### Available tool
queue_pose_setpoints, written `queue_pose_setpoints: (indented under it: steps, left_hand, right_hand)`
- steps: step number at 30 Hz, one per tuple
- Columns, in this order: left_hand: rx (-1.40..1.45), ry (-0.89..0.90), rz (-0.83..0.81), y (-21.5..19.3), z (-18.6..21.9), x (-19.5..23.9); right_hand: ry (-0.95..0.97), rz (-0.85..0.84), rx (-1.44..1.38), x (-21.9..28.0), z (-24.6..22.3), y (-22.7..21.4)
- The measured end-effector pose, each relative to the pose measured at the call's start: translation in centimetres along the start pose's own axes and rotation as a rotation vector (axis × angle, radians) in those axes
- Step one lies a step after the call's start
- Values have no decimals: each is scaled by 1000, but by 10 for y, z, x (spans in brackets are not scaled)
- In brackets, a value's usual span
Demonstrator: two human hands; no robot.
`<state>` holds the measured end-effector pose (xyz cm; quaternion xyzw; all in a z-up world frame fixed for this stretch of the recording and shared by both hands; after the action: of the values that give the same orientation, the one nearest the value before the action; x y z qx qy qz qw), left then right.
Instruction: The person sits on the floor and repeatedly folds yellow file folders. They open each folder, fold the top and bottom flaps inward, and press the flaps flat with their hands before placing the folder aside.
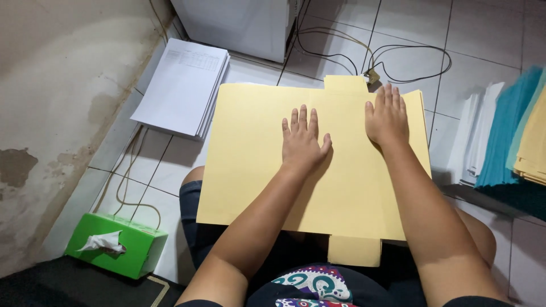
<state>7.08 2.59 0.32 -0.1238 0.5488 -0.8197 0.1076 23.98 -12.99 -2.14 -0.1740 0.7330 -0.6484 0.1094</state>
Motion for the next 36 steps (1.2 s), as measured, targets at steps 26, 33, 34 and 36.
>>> queue_pose_setpoints:
  steps: [26, 33, 34, 36]
  left_hand:
    - [-27, 149, -111, 48, 18, 82]
    - [-134, 63, 119, 62, -22, -117]
    - [-129, 64, 115, 58, -16, -113]
    - [-136, 26, 141, 45, -9, -105]
  right_hand:
    - [-34, 200, 14, 172, 41, 15]
    - [-13, 174, 25, 173, 34, 6]
    - [-10, 170, 29, 172, 34, 5]
    - [-1, 156, 27, 172, 33, 4]
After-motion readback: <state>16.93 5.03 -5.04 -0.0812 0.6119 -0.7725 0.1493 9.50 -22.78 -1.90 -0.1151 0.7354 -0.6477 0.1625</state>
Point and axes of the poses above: each hand's wrist, its own x-axis away from the middle knuckle, its own y-axis out of the palm, z = x × y, the point moved 7 cm from there along -x, towards the middle knuckle, and after that the axes turned 2 degrees about z, right-handed, at the moved point
